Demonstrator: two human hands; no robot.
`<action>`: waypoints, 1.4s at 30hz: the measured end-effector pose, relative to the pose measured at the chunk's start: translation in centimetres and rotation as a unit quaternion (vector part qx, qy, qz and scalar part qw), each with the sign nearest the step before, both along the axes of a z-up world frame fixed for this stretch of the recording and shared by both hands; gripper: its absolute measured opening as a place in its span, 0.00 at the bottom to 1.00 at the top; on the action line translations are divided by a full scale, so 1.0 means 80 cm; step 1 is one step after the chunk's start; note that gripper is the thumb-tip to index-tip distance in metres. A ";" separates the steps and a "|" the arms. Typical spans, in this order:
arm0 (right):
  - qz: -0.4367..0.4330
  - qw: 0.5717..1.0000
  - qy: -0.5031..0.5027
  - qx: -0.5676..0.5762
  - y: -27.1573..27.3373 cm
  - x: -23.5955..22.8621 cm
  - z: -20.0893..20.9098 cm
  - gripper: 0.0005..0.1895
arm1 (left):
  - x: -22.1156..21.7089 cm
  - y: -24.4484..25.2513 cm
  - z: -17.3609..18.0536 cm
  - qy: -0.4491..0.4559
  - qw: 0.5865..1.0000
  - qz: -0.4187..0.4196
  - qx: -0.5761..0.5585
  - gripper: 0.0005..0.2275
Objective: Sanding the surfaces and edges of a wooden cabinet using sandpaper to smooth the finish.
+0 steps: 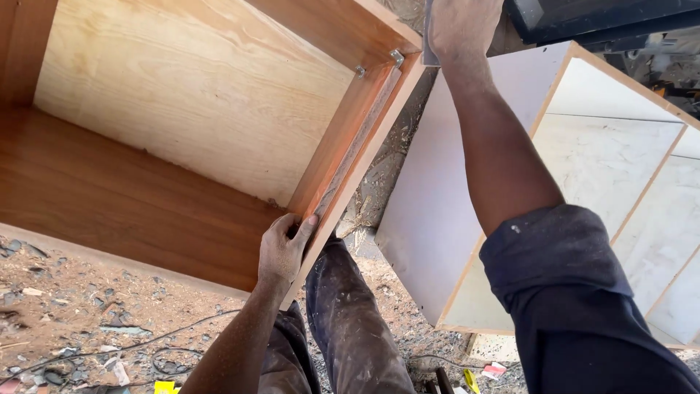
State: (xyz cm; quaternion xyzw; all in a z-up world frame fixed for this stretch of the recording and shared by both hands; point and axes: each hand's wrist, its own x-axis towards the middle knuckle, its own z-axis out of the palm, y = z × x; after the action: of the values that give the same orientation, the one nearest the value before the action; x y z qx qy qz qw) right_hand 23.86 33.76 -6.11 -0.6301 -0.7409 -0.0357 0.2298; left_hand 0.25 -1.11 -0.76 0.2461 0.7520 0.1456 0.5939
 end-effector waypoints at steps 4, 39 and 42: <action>0.046 0.996 -0.060 0.039 -0.092 -0.048 -0.002 0.09 | -0.002 -0.008 -0.007 -0.010 1.000 0.013 0.026 0.25; 0.220 0.886 -0.388 0.127 -0.198 -0.096 0.089 0.09 | -0.010 0.002 -0.018 0.014 0.998 0.003 0.056 0.19; 0.030 0.914 -0.344 0.215 -0.044 -0.013 0.056 0.12 | -0.007 -0.007 -0.013 0.009 0.999 0.006 0.041 0.18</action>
State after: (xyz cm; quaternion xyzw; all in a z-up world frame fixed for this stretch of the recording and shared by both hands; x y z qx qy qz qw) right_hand 22.79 30.26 -1.66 -0.4915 -0.7674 -0.4014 0.0917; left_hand -0.32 -1.68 -1.80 0.2665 0.7521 0.1777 0.5760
